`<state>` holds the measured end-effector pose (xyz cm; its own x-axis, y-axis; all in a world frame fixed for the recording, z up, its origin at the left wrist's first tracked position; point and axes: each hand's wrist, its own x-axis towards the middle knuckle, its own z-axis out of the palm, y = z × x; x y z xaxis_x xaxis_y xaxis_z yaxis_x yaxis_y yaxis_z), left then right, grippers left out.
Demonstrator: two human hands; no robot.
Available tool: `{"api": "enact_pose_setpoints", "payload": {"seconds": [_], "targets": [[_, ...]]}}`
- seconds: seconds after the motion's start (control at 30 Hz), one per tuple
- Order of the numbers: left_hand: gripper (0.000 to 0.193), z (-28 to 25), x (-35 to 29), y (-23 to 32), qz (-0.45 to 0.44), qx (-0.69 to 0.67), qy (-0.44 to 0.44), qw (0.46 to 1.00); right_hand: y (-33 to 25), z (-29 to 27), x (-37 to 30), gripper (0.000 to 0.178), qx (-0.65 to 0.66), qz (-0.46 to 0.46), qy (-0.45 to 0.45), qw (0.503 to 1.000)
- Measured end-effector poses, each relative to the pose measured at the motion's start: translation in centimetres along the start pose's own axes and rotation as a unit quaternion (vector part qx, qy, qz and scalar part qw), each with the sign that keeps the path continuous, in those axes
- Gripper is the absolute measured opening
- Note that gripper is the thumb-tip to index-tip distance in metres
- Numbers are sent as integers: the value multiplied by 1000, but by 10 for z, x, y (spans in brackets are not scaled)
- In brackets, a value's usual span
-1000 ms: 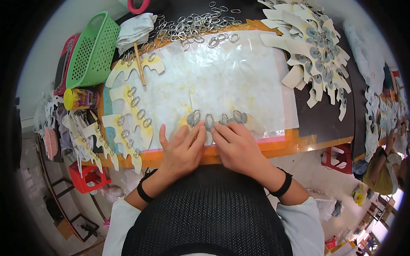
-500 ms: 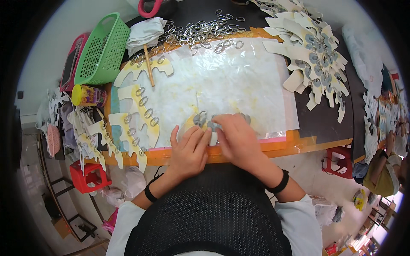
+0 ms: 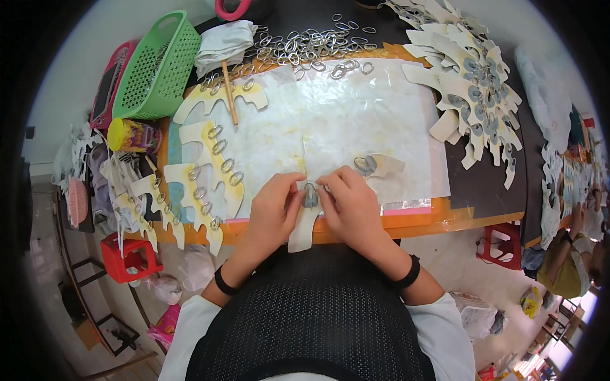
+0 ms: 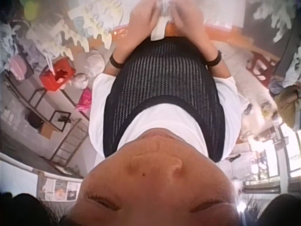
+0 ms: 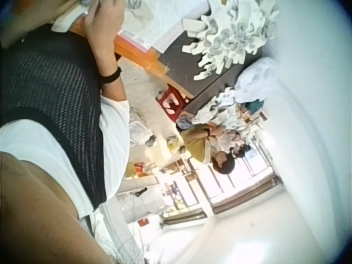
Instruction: Manual assembly of shoe upper components by placing metal eyelet rings onto specific patterns.
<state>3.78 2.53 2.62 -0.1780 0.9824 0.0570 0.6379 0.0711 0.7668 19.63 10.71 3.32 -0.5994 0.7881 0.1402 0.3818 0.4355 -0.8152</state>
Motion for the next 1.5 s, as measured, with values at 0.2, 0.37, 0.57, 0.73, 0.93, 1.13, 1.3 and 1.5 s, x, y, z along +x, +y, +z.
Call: {"api": "enact_pose_setpoints", "payload": {"seconds": [0.2, 0.37, 0.57, 0.73, 0.93, 1.13, 1.3, 1.5], "targets": [[41, 1, -9, 6, 120, 22, 94, 988, 4, 7, -8, 14, -9, -56, 17, 998], [42, 6, -8, -1, 87, 20, 24, 996, 3, 8, -8, 16, -45, -90, 18, 995], [33, 6, -12, 2, 89, 94, 35, 991, 0, -10, -11, 15, 22, -20, -37, 999], [25, 12, -18, 3, 127, 157, 61, 978, -3, 0, -9, 20, -57, -52, 56, 995], [25, 15, -24, 5, 142, 196, 95, 966, 7, -14, -21, 33, 34, -72, 2, 997], [30, 12, -24, 6, 135, 167, 88, 973, 15, -11, -27, 40, -68, -155, -19, 985], [25, -10, -32, 4, 151, 129, 81, 977, 10, -9, -25, 39, -126, -182, -14, 975], [17, -8, -20, 14, 61, 96, 107, 988, 3, -8, -17, 40, -117, -193, -14, 974]]}}
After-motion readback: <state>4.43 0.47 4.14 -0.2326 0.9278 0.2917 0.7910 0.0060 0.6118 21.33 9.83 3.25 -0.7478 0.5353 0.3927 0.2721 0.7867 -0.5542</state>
